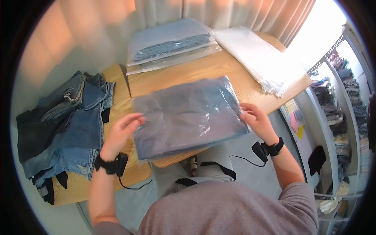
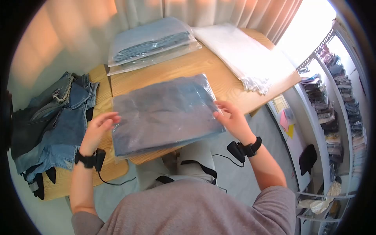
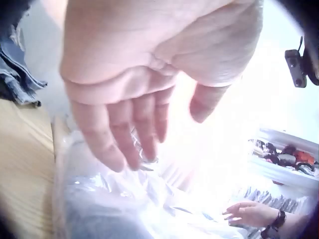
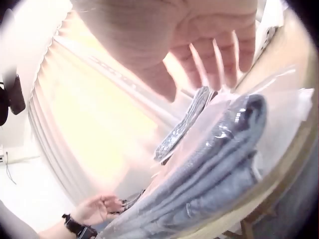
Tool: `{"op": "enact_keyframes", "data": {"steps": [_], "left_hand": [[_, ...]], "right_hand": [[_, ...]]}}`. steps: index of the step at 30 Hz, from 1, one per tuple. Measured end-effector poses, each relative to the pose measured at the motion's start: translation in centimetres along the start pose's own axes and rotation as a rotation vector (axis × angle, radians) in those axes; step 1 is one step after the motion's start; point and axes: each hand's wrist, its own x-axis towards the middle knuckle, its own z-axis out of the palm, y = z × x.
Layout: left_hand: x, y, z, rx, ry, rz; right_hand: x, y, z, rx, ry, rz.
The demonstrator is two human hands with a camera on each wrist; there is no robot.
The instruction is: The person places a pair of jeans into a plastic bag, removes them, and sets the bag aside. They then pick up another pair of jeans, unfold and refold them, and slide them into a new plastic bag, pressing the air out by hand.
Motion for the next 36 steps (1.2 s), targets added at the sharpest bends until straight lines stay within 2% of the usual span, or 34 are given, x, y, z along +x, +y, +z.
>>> {"op": "enact_keyframes", "data": {"steps": [1,2,3,4,5,6,7,9,10,11,13,15,17,19,20,22,23,25,26,27,29,30,31,33,34,36], "left_hand": [[-1.3,-1.1,0.0,0.000,-0.017,-0.007],[-2.5,-2.6,0.0,0.051,0.128,-0.122],[-3.4,-3.5,0.3,0.105,0.274,-0.232],[-3.8,-3.6,1.0,0.109,0.264,-0.229],[-4.1,-3.5,1.9,0.025,0.342,-0.281],[-4.4,-3.5,2.5,-0.060,0.423,-0.333],[-4.6,-3.8,2.7,-0.057,0.419,-0.330],[-4.6,-5.1,3.0,-0.152,0.281,-0.313],[-4.3,-6.4,3.3,-0.168,0.278,-0.198],[-4.5,-7.2,3.3,-0.165,0.280,-0.193],[-4.6,-7.1,3.6,0.012,0.400,-0.176],[-4.5,-7.3,3.0,0.036,0.386,-0.164],[-4.7,-7.3,2.7,0.058,0.380,-0.158],[-4.7,-6.8,3.1,-0.166,0.362,-0.169],[-4.8,-6.3,3.2,-0.163,0.373,-0.165],[-4.9,-5.1,3.3,-0.361,0.332,-0.243],[-5.0,-4.9,3.6,-0.360,0.338,-0.232],[-5.4,-4.5,4.1,-0.638,0.405,-0.177],[-5.7,-4.2,3.9,-0.808,0.331,-0.208],[-5.8,-4.3,3.8,-0.807,0.335,-0.192],[-6.0,-4.6,3.9,-1.073,0.274,-0.289],[-6.3,-4.3,3.6,-1.017,0.191,-0.304],[-6.5,-3.9,3.7,-1.015,0.192,-0.295],[-6.6,-3.2,4.5,-0.656,0.140,-0.231],[-6.6,-2.5,4.9,-0.575,0.181,-0.179],[-6.7,-0.3,5.0,-0.544,0.203,-0.134]], "right_hand": [[-1.0,1.0,-0.1,0.120,0.224,0.160],[-1.6,1.7,0.1,0.043,0.344,0.174],[-2.2,2.4,0.4,0.043,0.353,0.184],[-2.6,2.9,0.8,0.143,0.356,0.266],[-2.9,3.6,1.2,0.244,0.357,0.345],[-2.9,4.0,2.0,0.239,0.387,0.280],[-3.0,4.1,2.4,0.241,0.392,0.280],[-3.1,3.5,3.3,0.238,0.369,0.317],[-3.4,2.6,3.2,0.203,0.301,0.377],[-3.6,2.0,3.3,0.205,0.303,0.372],[-4.2,1.4,3.7,0.146,0.309,0.458],[-5.0,1.6,3.8,0.144,0.297,0.462],[-5.8,1.4,4.2,0.410,0.259,0.417],[-6.6,0.5,4.4,0.518,0.204,0.459],[-6.8,0.4,4.6,0.630,0.232,0.460],[-7.1,0.3,4.5,0.837,0.283,0.450],[-7.3,0.9,4.6,0.837,0.278,0.438],[-7.6,2.3,5.1,1.353,0.255,0.394],[-7.9,2.3,5.3,1.566,0.182,0.363],[-8.1,1.9,5.7,1.566,0.171,0.348],[-8.3,1.1,6.3,1.478,0.097,0.233],[-8.2,1.0,6.4,1.191,0.162,0.343],[-7.8,0.6,6.4,1.191,0.158,0.334],[-7.3,-0.8,6.4,1.071,0.242,0.493],[-6.8,-1.6,6.3,1.063,0.304,0.473],[-6.0,-2.6,4.7,1.032,0.302,0.406]]}}
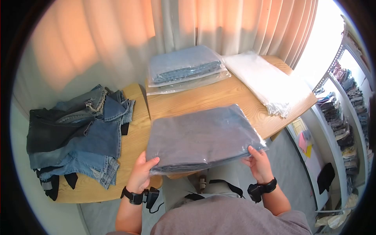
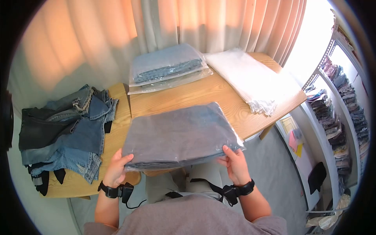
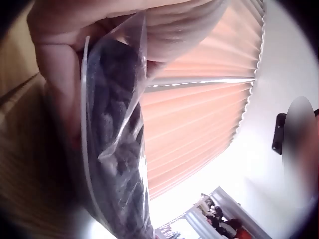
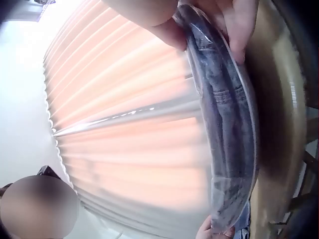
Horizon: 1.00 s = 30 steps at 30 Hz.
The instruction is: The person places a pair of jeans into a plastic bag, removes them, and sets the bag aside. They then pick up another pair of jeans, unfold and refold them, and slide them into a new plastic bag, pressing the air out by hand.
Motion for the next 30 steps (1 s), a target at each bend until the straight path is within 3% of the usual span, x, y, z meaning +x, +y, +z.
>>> {"op": "enact_keyframes", "data": {"steps": [3,5,7,8,14,18,20,21,22,23,25,30], "left_hand": [[-0.7,3.9,1.7,0.010,0.011,0.063],[0.1,6.2,2.9,-0.008,0.010,0.087],[1.6,8.3,3.8,0.050,-0.041,0.338],[2.7,9.4,4.0,0.051,-0.039,0.343],[10.2,17.5,5.1,0.124,-0.091,0.645],[20.8,16.5,1.9,0.179,-0.007,0.765],[24.4,14.0,1.0,0.185,0.219,0.495],[25.7,12.4,0.5,0.226,0.316,0.402],[26.7,11.0,0.3,0.265,0.414,0.306],[27.3,10.3,-0.1,0.269,0.416,0.316],[28.2,9.6,-0.7,0.229,0.269,0.317],[29.7,9.6,-1.5,0.186,0.318,0.374]], "right_hand": [[0.8,-4.4,3.1,-0.025,0.011,-0.115],[2.5,-6.9,4.1,-0.032,-0.088,-0.202],[5.8,-9.0,4.7,0.002,-0.123,-0.158],[7.3,-10.4,5.2,0.006,-0.177,-0.153],[15.4,-17.1,12.9,0.125,-0.372,-0.368],[26.0,-16.4,14.9,0.210,-0.451,-0.497],[32.8,-13.0,14.3,0.153,-0.425,-0.434],[34.5,-10.9,14.0,0.055,-0.266,-0.294],[40.6,-8.5,11.5,-0.052,-0.262,-0.097],[36.9,-7.5,14.1,-0.100,-0.071,0.000],[34.9,-6.0,15.6,-0.051,-0.184,0.017],[35.5,-5.4,17.3,0.024,-0.276,0.008]]}}
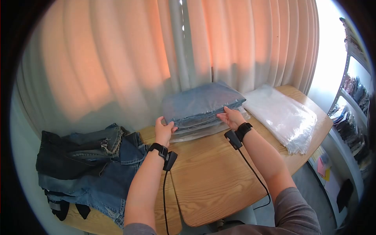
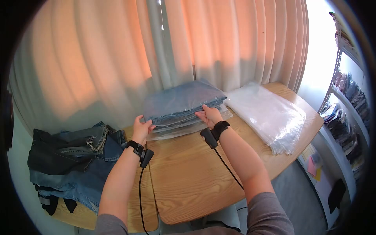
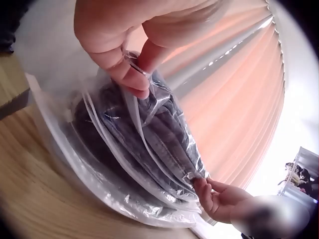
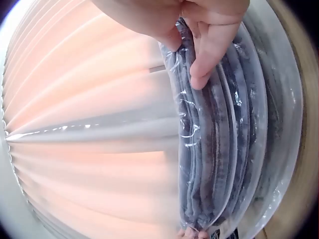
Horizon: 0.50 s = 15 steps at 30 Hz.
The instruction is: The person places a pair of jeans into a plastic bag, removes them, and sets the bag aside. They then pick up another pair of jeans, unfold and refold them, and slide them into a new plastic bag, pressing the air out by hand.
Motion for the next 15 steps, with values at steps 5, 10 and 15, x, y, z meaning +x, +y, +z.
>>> {"op": "enact_keyframes", "data": {"steps": [5,10,15], "left_hand": [[2.8,-1.2,0.8,-0.065,0.078,0.024],[4.5,-1.9,1.1,-0.062,0.106,-0.018],[3.4,-1.7,-0.6,-0.102,0.006,-0.066]], "right_hand": [[2.3,0.2,1.5,0.090,0.093,-0.049],[3.0,1.5,1.6,0.142,0.166,-0.141],[2.2,4.2,-0.6,0.263,-0.031,0.084]]}}
